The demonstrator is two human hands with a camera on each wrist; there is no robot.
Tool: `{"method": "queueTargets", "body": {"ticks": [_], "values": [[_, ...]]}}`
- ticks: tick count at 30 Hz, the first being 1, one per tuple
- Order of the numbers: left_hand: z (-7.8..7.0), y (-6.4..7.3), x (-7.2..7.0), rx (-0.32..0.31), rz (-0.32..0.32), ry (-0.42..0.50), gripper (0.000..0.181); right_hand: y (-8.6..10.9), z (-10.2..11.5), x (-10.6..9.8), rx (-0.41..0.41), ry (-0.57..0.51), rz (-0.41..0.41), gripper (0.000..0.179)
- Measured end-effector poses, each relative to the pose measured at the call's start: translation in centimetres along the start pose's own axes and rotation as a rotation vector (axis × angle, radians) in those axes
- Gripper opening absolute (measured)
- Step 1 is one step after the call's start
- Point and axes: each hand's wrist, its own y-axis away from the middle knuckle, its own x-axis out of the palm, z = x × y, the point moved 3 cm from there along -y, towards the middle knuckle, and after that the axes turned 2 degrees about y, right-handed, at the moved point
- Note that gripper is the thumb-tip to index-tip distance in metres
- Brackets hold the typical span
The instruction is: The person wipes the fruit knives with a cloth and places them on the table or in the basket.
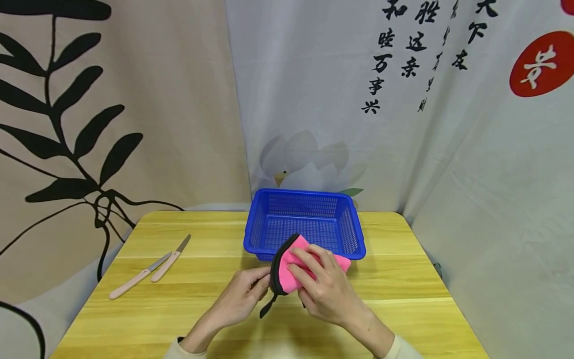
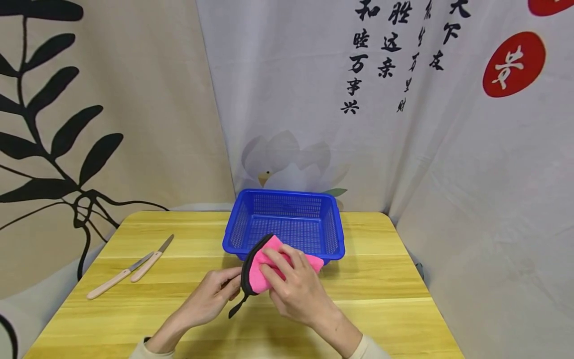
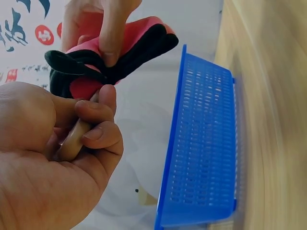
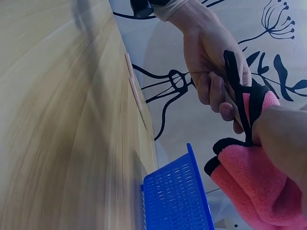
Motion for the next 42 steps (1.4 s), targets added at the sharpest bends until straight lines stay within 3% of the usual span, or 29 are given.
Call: {"method": "queueTargets", "body": {"ticks": [11,32,42], "values": [[0.0,0.0,-0.1,-0.013,-0.006,-0.045,0.03,0.3,-1.1,-0.1,0.054,0.031,0.038,0.038],[0.2,0.2,0.1,-0.078,0.047,0.017,0.03,1.6,-3.5,-0.7,0.158,0.053,0.073,0.038],[0.3,0.3,0.2,-0.08,0.058,0.028,0.03,2.2,-4.5,-0.8,0.187,0.071,0.081,0.038]]}}
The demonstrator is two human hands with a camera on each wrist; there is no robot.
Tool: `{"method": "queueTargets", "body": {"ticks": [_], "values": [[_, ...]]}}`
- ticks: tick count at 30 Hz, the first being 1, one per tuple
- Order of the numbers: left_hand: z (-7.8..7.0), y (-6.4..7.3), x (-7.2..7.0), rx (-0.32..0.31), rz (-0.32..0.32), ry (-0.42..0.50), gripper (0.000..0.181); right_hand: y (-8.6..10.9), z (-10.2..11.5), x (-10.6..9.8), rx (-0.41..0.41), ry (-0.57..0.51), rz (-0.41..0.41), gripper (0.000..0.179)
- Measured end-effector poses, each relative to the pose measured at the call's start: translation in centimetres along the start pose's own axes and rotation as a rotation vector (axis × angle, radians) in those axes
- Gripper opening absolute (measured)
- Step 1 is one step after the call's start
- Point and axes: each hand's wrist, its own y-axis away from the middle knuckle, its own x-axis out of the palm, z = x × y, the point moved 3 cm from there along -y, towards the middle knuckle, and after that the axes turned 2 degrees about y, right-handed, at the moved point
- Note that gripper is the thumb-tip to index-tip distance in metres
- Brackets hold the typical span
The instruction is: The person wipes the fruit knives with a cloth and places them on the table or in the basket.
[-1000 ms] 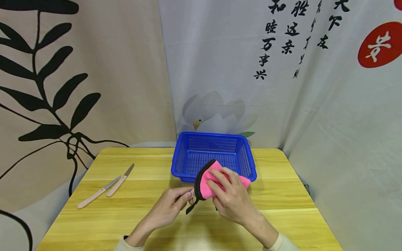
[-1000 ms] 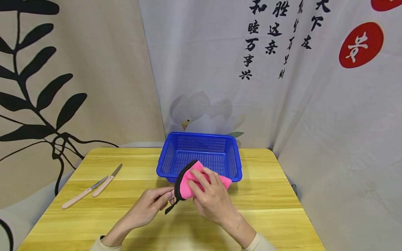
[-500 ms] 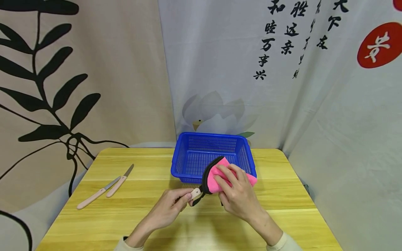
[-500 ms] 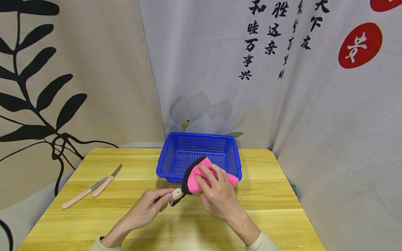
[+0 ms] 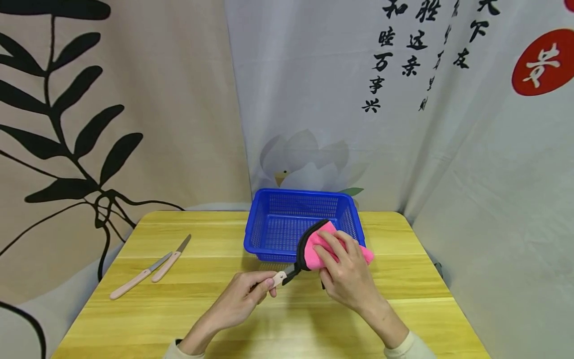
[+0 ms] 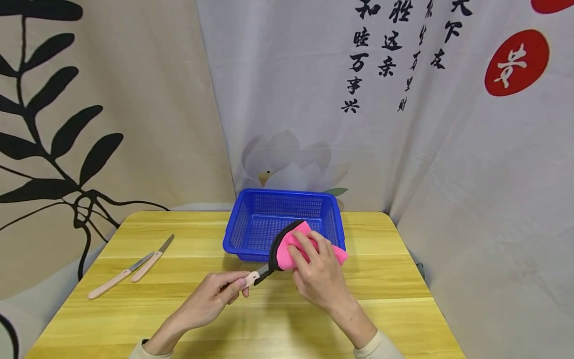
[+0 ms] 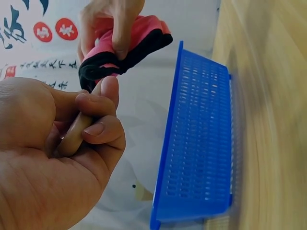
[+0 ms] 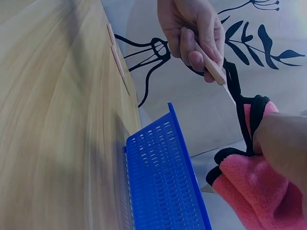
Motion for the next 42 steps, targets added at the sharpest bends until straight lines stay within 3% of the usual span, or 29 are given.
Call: {"method": "queueTargets", "body": {"ticks": [10,21,28,38,42], "values": [[1.0,1.0,-0.6,-0.083,0.007,0.055,0.027,0.5,-0.8,-0.4,0.047,-0.027,0.001,0.041],[1.4,1.4,-1.2,-0.069,-0.059,-0.001,0.026,1.1,-1.0,-1.3,0.085,-0.119,-0.108,0.042],[1.9,1.3,-1.6,-0.123,-0.085,-0.02,0.026,2.1,-1.2,-2.0,0.134,-0.166,-0.133,0.044],[2.4,0.6,-1.8,-0.03,-0.182,-0.03,0.021,3.7,-1.2,-3.0,0.188,-0.251,-0.168,0.047],[2.7,-0.2,-1.8,-0.028,-0.218,-0.051,0.02,4.4,-1.2,-3.5,0.212,-0.286,-0.185,0.048]]}}
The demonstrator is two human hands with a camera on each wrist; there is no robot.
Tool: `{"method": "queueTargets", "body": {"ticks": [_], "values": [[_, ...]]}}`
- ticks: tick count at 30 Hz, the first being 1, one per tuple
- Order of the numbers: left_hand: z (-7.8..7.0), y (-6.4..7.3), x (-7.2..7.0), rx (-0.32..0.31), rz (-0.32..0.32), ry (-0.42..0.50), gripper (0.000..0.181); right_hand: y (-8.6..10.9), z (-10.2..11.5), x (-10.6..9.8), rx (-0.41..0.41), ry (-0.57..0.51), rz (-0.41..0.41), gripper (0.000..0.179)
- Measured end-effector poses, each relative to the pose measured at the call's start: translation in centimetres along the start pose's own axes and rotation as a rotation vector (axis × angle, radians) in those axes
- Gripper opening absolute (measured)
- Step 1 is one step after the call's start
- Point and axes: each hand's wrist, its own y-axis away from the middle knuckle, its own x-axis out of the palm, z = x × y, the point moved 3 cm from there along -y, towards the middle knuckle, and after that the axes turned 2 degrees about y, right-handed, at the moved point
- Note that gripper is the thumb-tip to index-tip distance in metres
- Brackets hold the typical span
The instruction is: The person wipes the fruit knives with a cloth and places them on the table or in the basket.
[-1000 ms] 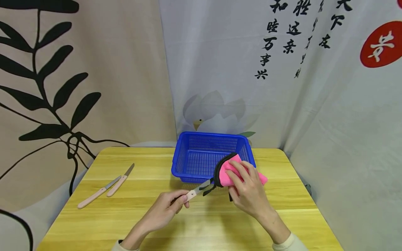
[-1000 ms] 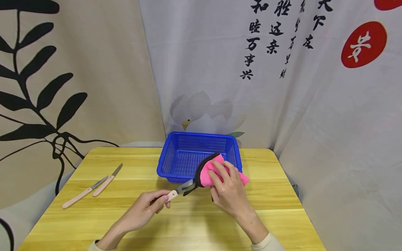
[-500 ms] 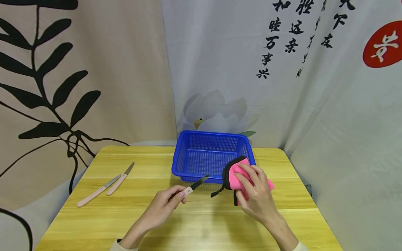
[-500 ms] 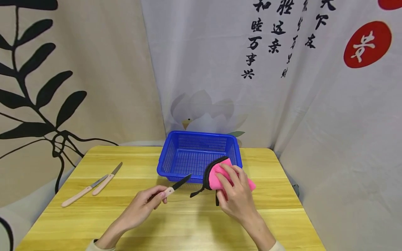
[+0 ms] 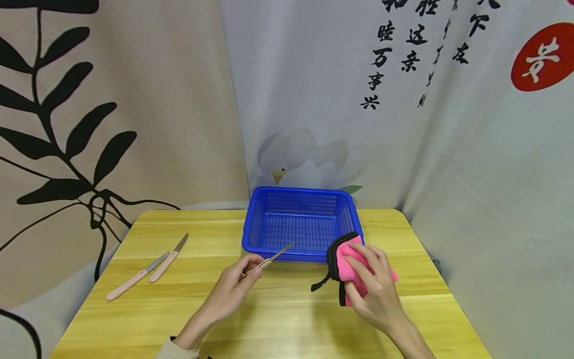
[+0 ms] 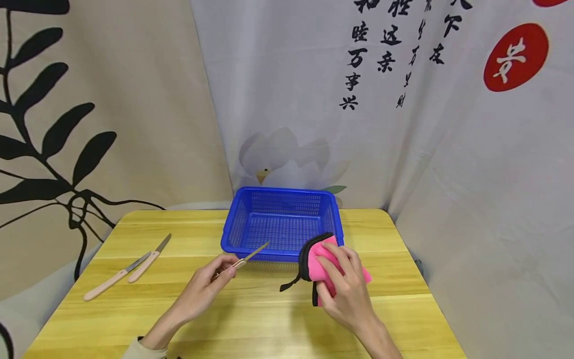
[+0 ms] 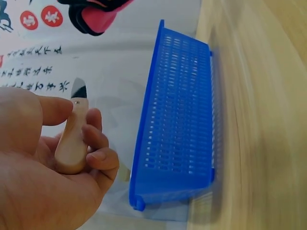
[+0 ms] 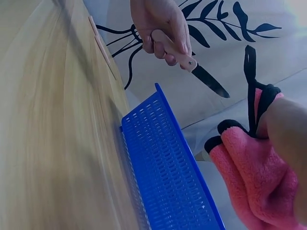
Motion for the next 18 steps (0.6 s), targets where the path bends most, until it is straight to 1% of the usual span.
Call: {"method": "queueTargets", "body": {"ticks": [3,6,10,14,18], "values": [[0.2,-0.6,0.0,0.011,-0.026,-0.044,0.023,0.5,0.0,-0.3,0.017,-0.023,0.002,0.048],[0.2,-1.3,0.0,0.046,-0.038,-0.102,0.026,1.0,0.0,-0.5,0.03,-0.038,0.013,0.051],[0.1,-2.4,0.0,0.094,-0.04,-0.173,0.024,1.5,0.1,-0.6,0.038,-0.057,0.023,0.054],[-0.2,-3.8,-0.1,0.141,-0.036,-0.217,0.022,2.0,0.1,-0.7,0.037,-0.077,0.02,0.055],[-0.6,-5.1,-0.2,0.15,-0.011,-0.231,0.022,2.5,0.1,-0.7,0.029,-0.091,0.015,0.055]]}}
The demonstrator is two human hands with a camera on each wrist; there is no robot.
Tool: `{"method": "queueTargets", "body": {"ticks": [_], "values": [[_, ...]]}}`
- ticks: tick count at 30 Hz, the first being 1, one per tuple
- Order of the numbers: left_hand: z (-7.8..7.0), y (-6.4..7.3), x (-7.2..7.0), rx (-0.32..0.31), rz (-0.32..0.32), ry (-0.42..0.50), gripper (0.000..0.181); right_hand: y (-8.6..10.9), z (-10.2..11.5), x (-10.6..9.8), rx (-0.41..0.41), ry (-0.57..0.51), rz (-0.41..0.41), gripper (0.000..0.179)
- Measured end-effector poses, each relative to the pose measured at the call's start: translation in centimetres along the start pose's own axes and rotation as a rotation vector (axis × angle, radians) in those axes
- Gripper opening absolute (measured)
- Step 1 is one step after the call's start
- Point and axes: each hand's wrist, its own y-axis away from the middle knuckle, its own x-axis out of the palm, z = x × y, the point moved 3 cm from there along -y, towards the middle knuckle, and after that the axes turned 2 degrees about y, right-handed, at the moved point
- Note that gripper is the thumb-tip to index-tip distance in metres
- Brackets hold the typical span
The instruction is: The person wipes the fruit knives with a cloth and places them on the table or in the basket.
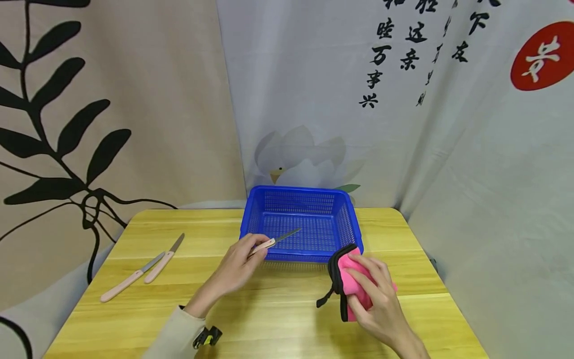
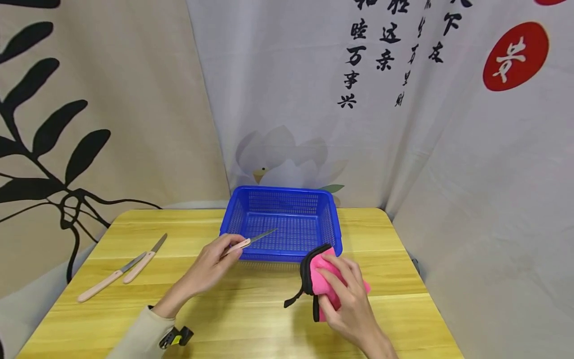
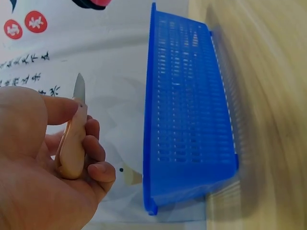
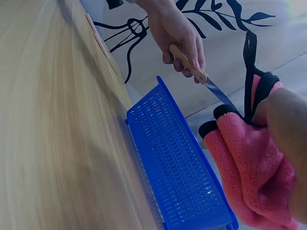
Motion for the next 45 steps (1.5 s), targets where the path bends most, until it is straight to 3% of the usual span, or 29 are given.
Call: {"method": "queueTargets", "body": {"ticks": [13,29,45], "values": [[0.9,-4.0,0.5,0.068,0.079,-0.108,0.024,0.7,-0.1,-0.1,0.037,-0.003,0.028,0.056],[1.6,-8.6,1.1,0.033,0.149,-0.163,0.025,0.9,0.0,0.0,0.037,0.006,0.046,0.059],[2.3,-11.1,1.9,-0.033,0.191,-0.241,0.027,0.8,0.1,0.1,0.047,0.007,0.079,0.059]]}}
